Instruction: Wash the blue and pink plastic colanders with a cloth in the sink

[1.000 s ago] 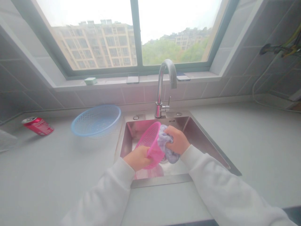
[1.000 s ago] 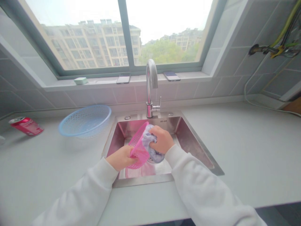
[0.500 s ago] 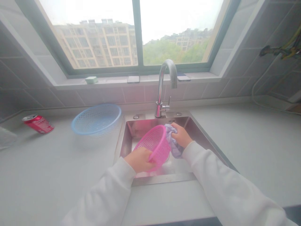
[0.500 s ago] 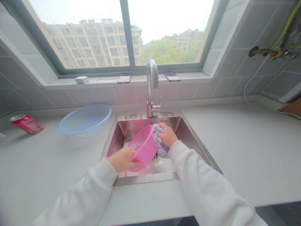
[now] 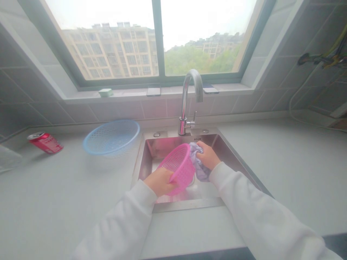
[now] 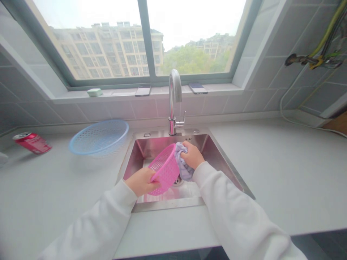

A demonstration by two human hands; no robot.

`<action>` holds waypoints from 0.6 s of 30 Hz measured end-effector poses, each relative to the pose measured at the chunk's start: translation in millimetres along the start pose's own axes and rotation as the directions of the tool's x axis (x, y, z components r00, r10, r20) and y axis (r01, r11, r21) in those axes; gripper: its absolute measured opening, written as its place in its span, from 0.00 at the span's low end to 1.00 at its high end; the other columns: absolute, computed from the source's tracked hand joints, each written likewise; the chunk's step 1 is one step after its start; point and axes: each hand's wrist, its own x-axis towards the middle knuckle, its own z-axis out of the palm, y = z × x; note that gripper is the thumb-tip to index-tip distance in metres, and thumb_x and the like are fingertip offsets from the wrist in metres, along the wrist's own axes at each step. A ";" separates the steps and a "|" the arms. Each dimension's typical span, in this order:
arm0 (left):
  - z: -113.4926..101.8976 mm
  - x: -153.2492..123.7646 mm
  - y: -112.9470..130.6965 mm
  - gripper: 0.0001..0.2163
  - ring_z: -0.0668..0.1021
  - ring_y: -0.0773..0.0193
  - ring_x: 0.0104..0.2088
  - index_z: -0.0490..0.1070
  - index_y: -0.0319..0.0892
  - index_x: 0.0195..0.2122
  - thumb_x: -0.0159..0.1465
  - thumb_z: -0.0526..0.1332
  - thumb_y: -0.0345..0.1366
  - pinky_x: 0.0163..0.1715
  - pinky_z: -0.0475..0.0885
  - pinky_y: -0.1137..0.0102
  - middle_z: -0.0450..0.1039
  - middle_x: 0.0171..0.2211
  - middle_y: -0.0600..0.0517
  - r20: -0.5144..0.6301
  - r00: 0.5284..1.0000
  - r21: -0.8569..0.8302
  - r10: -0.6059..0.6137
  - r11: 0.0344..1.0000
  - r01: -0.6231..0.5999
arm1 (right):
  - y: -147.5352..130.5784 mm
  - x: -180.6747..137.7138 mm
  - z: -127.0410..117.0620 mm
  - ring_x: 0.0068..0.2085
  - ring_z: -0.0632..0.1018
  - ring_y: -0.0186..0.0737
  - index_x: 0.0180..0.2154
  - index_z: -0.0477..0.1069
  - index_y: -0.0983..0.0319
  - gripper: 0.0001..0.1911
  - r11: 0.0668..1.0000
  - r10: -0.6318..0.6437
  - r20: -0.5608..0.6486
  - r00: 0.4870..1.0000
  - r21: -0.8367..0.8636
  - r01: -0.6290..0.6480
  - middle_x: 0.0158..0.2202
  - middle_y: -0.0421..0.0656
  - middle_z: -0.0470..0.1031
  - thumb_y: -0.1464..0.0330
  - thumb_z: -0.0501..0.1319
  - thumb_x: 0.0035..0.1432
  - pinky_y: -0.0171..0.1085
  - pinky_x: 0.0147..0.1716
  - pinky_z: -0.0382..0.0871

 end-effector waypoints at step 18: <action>0.2 0.6 3.9 0.03 0.75 0.62 0.30 0.73 0.40 0.30 0.58 0.59 0.30 0.32 0.62 0.70 0.76 0.29 0.52 -0.004 1.000 0.019 0.008 1.000 -0.008 | -1.7 1.6 1.4 0.33 0.72 0.40 0.31 0.65 0.59 0.06 0.999 0.006 0.018 1.000 -0.049 -0.005 0.28 0.37 0.71 0.67 0.55 0.47 0.36 0.36 0.62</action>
